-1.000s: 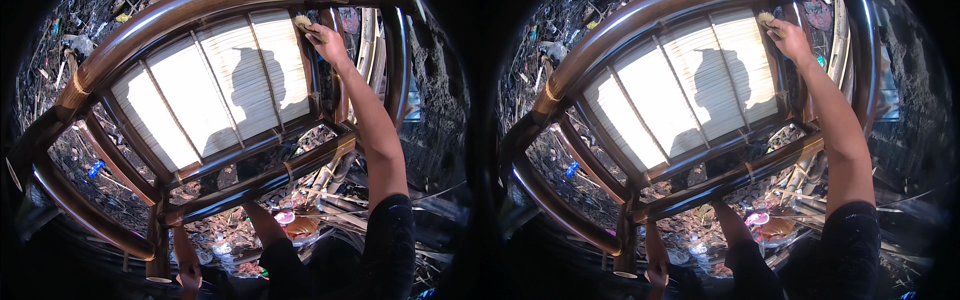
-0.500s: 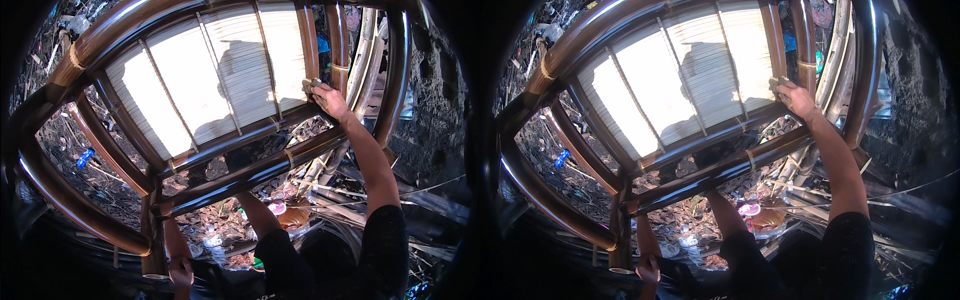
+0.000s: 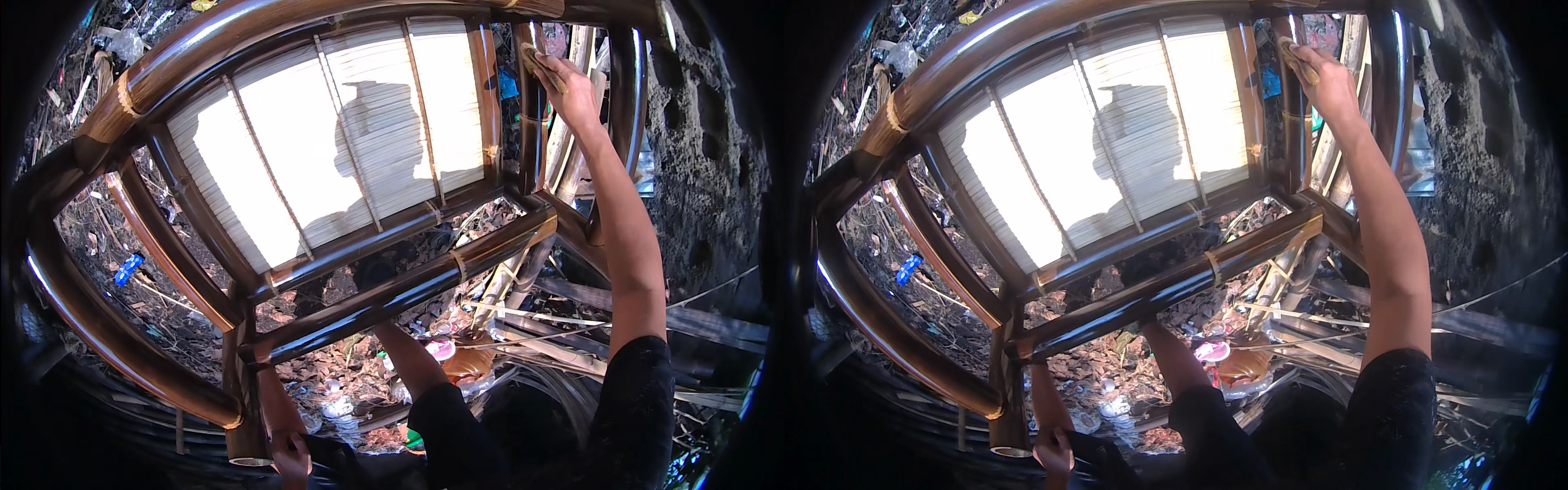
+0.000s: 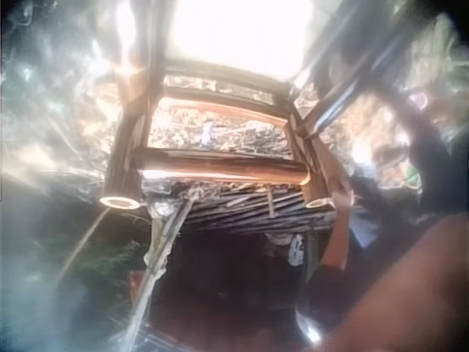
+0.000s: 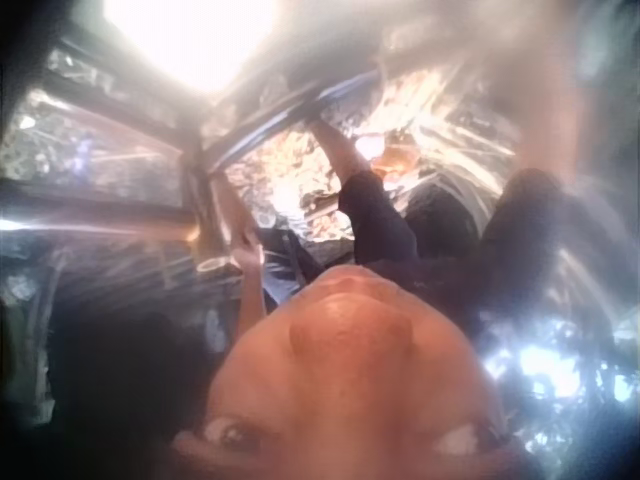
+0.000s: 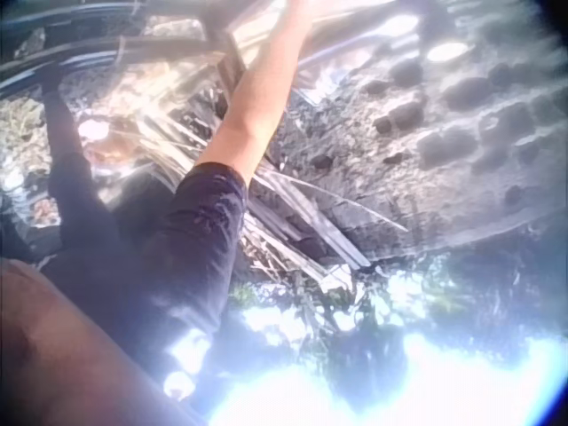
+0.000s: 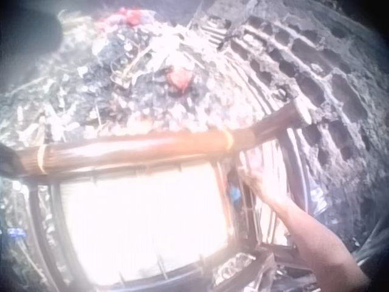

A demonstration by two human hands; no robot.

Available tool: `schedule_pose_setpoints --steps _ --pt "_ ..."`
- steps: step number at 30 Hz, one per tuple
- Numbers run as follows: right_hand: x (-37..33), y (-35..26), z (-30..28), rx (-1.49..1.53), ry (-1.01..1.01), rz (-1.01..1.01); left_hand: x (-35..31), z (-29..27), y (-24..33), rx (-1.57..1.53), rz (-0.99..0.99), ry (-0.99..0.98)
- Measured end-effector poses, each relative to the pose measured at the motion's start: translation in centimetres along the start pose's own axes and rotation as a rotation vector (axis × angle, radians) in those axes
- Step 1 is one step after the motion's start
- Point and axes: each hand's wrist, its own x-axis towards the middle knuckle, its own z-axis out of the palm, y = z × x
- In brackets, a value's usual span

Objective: The person paints a bamboo chair with dark varnish using a brush, repeatedly dipping the brush into a container and applying the finish to the frame and seat. The chair is repositioned several times to access different sides.

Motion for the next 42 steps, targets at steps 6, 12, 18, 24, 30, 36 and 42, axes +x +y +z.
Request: schedule_pose_setpoints --steps 6,12,18,24,30,36,42 --pt "-1.2 0.0 1.0 -0.023 -0.138 0.187 -0.5 -0.2 2.1 0.06 -0.091 -0.014" --pt "1.0 -0.4 3.1 0.115 0.381 0.536 -1.1 0.8 1.8 0.316 -0.174 -0.137" --pt "-2.6 5.5 6.5 0.67 0.353 1.154 -0.3 4.3 -5.9 0.077 -0.019 -0.116" --pt "1.7 0.3 6.4 0.615 0.751 0.931 0.2 3.0 -9.5 0.704 0.092 0.036" --pt "-18.5 -4.9 4.1 0.17 0.169 1.005 -0.6 3.4 -4.5 0.439 -0.073 -0.091" --pt "-18.9 -2.8 2.8 0.028 0.136 0.704 -0.5 -0.1 -4.5 0.236 -0.231 -0.161" --pt "-14.6 -1.6 1.4 0.079 -0.208 0.61 0.4 -1.1 -4.4 0.306 0.003 -0.169"
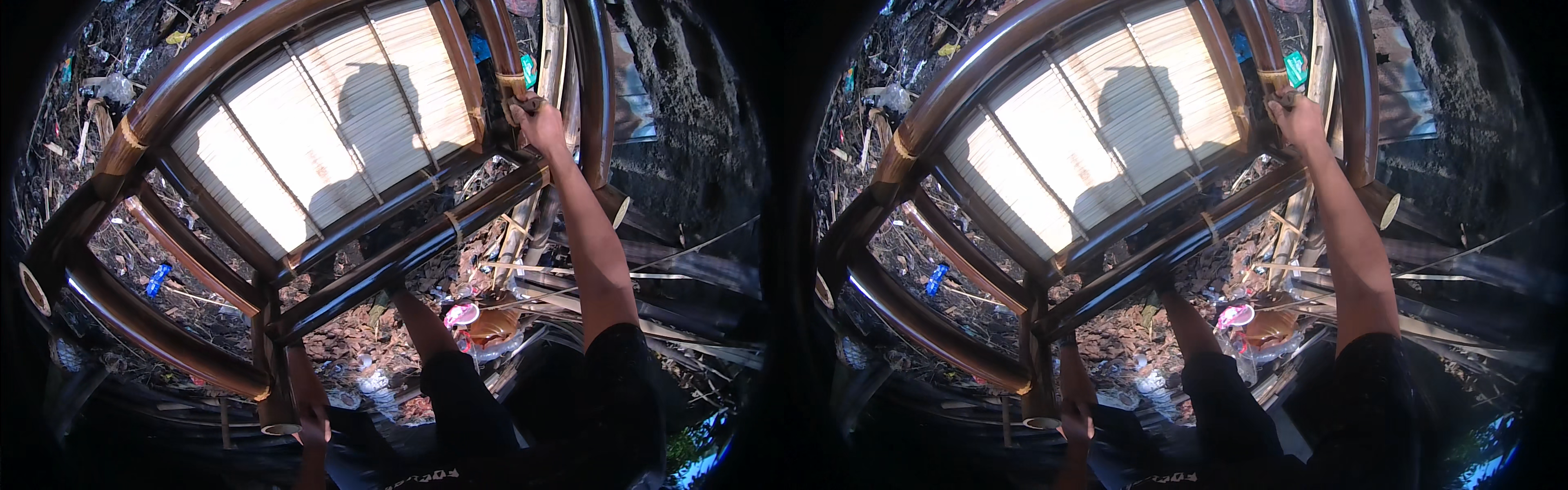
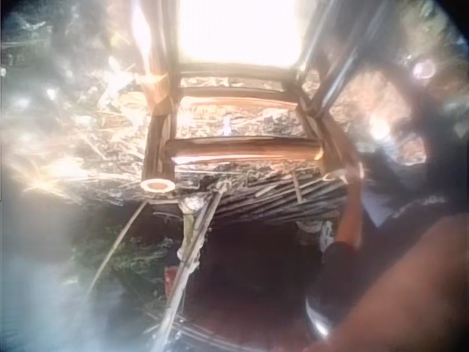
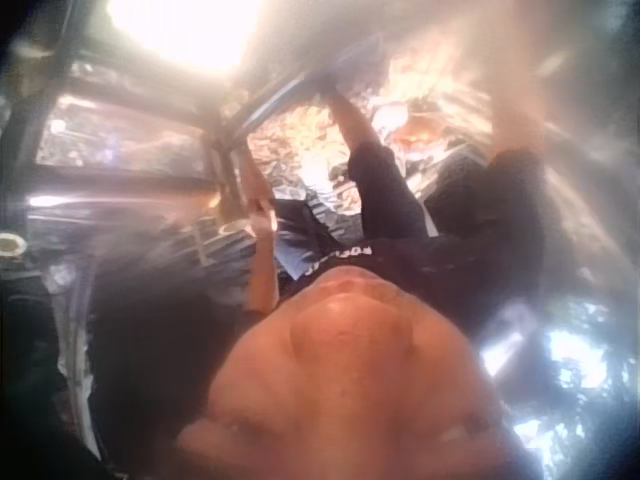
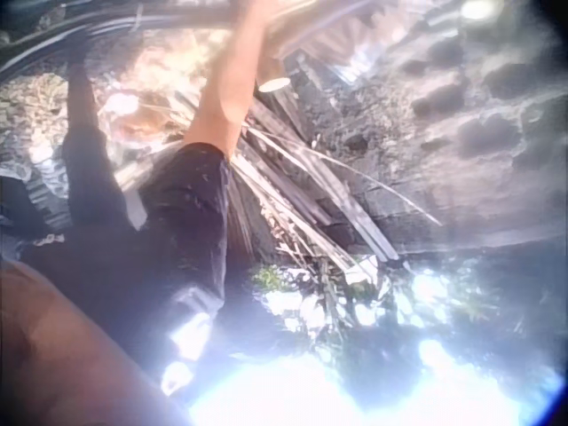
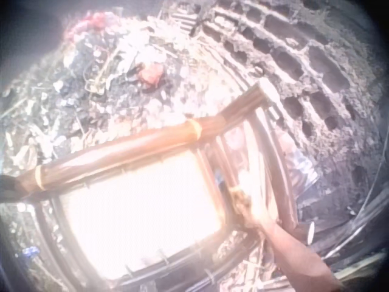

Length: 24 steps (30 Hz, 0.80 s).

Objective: The person paints a bamboo chair with dark varnish using a brush, repeatedly dipping the brush into a container and applying the finish to the frame and seat. The chair is repositioned several times to access different sides.

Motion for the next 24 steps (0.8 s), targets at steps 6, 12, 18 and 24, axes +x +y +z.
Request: schedule_pose_setpoints --steps 6,12,18,24 --pt "1.7 1.8 -0.8 -0.393 -0.696 -0.241 -0.8 1.6 0.5 -0.161 -0.061 0.085" --pt "2.7 1.0 2.5 -0.451 -0.729 -0.284 -0.6 0.0 2.7 -0.169 -0.082 0.024" --pt "4.4 -1.7 2.3 -0.567 -0.8 -0.454 -1.2 1.4 1.4 -0.314 -0.061 0.072" --pt "2.1 -2.5 1.4 0.002 -0.61 -0.281 -1.5 2.8 0.2 -0.207 -0.081 0.033"
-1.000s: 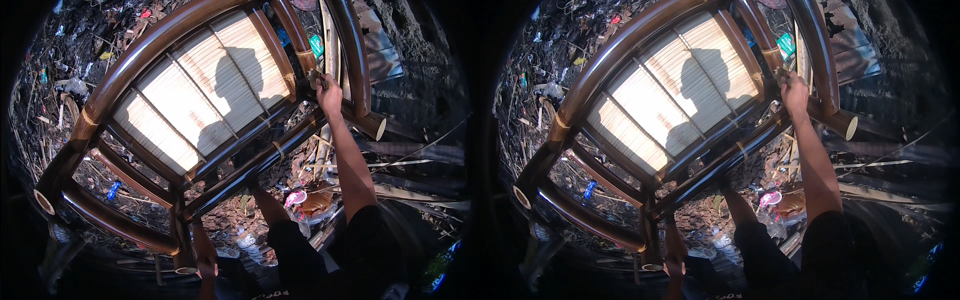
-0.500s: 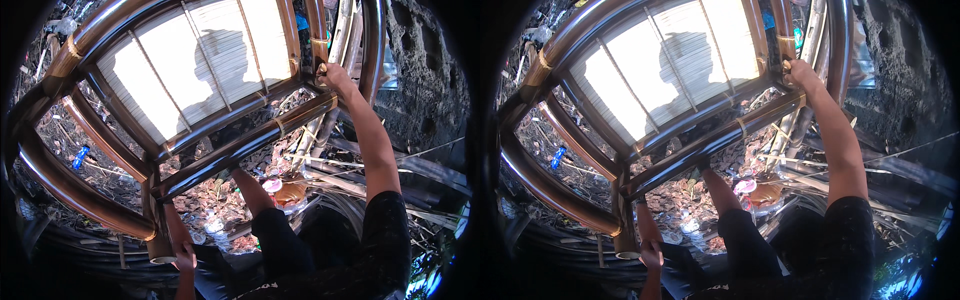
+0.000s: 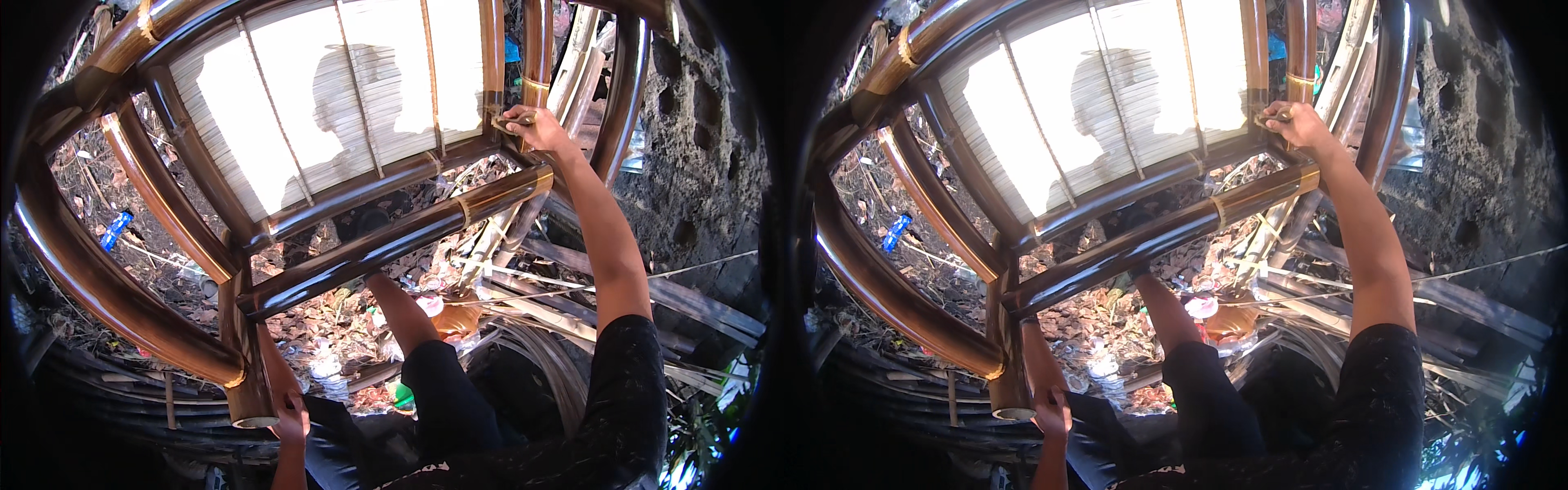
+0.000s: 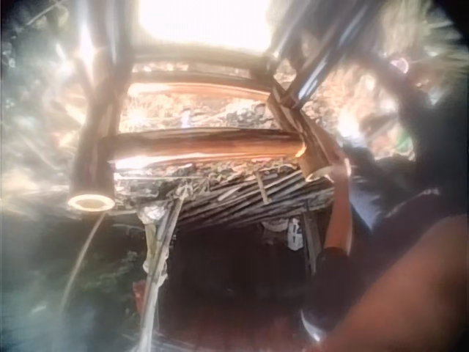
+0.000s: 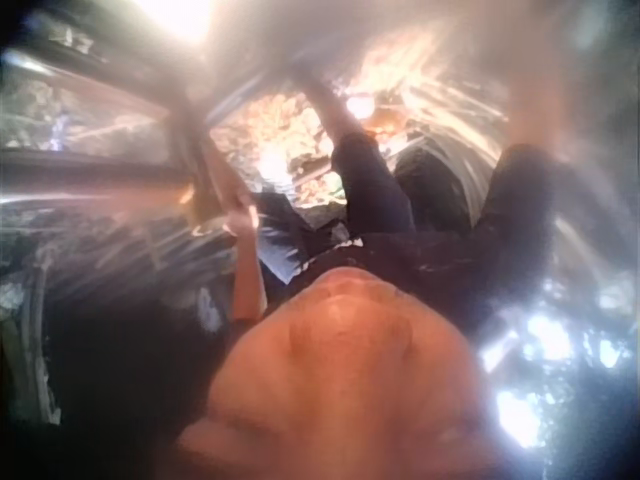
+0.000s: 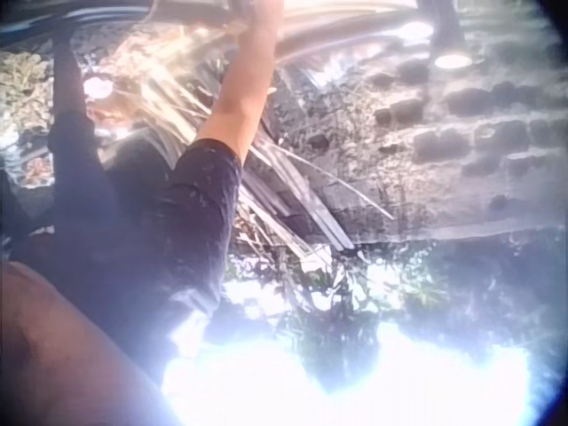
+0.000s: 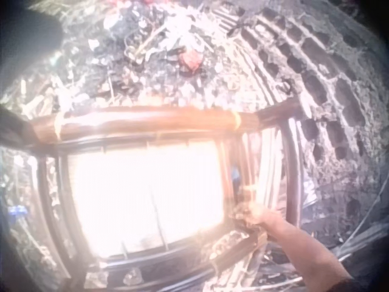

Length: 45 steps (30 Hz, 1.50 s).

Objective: The person paints a bamboo chair with dark varnish using a brush, repeatedly dipping the brush into a container and applying the finish to the frame and seat. The chair is repositioned several times to access different sides.

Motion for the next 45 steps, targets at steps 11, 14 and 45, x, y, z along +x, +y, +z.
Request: schedule_pose_setpoints --steps 11,14,45 --pt "2.9 1.3 11.5 -0.332 -0.045 0.003 1.1 -2.9 6.1 -0.174 -0.081 -0.019" --pt "2.6 -1.1 7.8 -0.24 -0.2 -0.032 1.1 -2.5 6.1 -0.099 -0.087 -0.006" --pt "-26.1 -2.5 8.3 -0.157 0.23 0.544 1.3 -2.9 5.7 0.004 -0.062 -0.23"
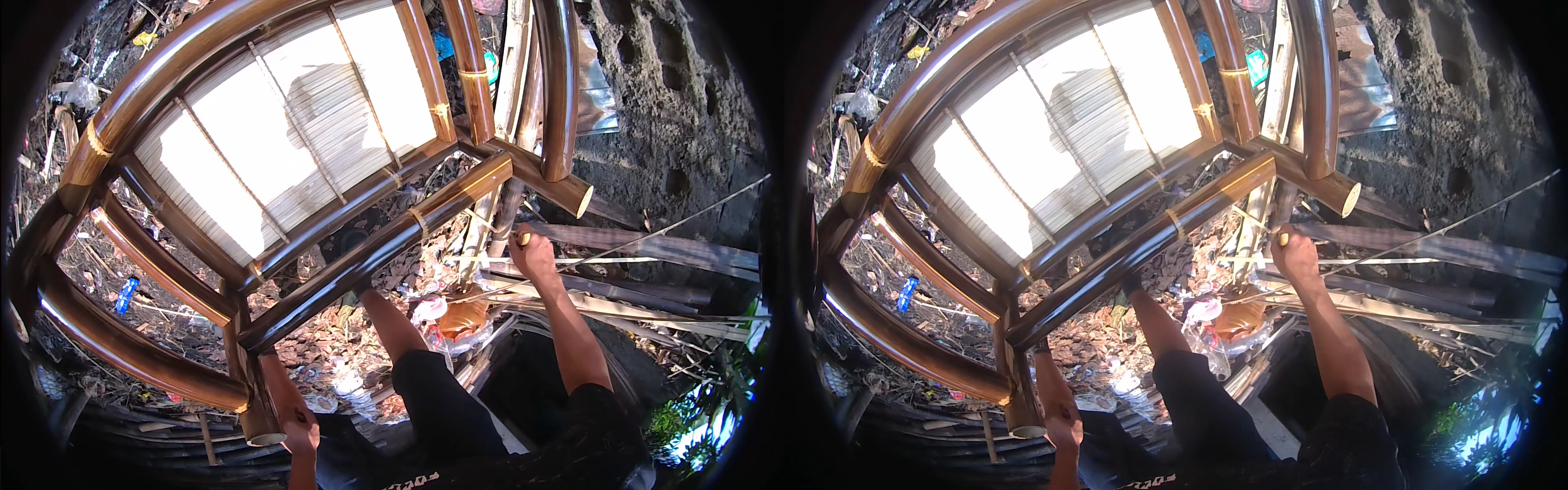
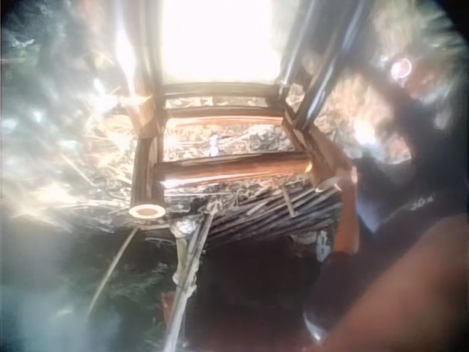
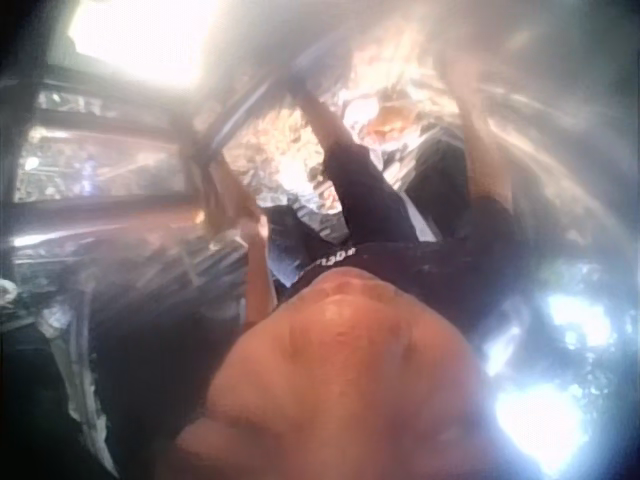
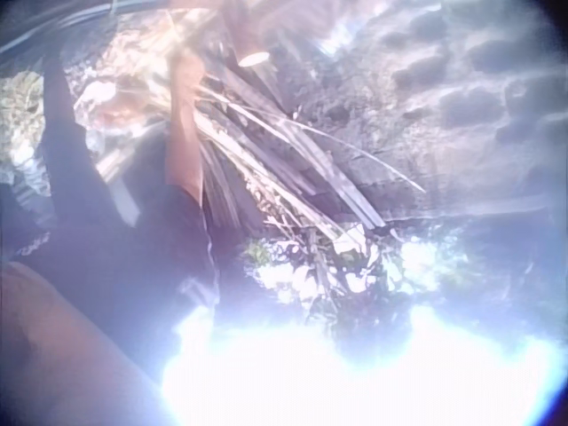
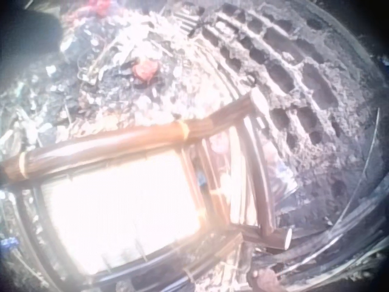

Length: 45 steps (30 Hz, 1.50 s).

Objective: The person paints a bamboo chair with dark varnish using a brush, repeatedly dipping the brush into a container and applying the finish to the frame and seat. The chair is repositioned several times to access different sides.

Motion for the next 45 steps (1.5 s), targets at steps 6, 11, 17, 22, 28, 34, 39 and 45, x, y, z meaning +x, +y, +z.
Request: schedule_pose_setpoints --steps 6,11,17,22,28,34,39,45 --pt "-9.2 -7.1 10.1 1.066 0.004 0.362 -1.3 3.0 19.5 -0.18 0.381 -0.479" --pt "-15.0 -18.6 18.0 2.273 0.085 0.891 6.2 7.1 42.8 -0.386 0.918 -0.263" --pt "-17.0 -22.9 21.2 2.002 -0.318 1.129 18.5 15.2 57.0 -0.162 1.273 -0.16" --pt "-13.0 -22.4 17.1 2.111 -0.343 1.192 19.4 17.5 60.8 -0.304 1.241 -0.279" --pt "-11.7 -22.6 16.2 2.094 -0.359 1.18 19.3 18.1 60.9 -0.114 1.072 -0.316" --pt "-11.3 -22.3 15.6 2.158 -0.336 1.205 18.8 18.0 61.5 -0.087 1.036 -0.298" --pt "-11.9 -22.4 16.3 2.179 -0.394 1.166 19.0 18.0 61.7 -0.057 1.05 -0.29" --pt "-11.4 -22.2 15.8 2.158 -0.42 1.19 18.5 17.5 62.1 0.049 1.091 -0.255"
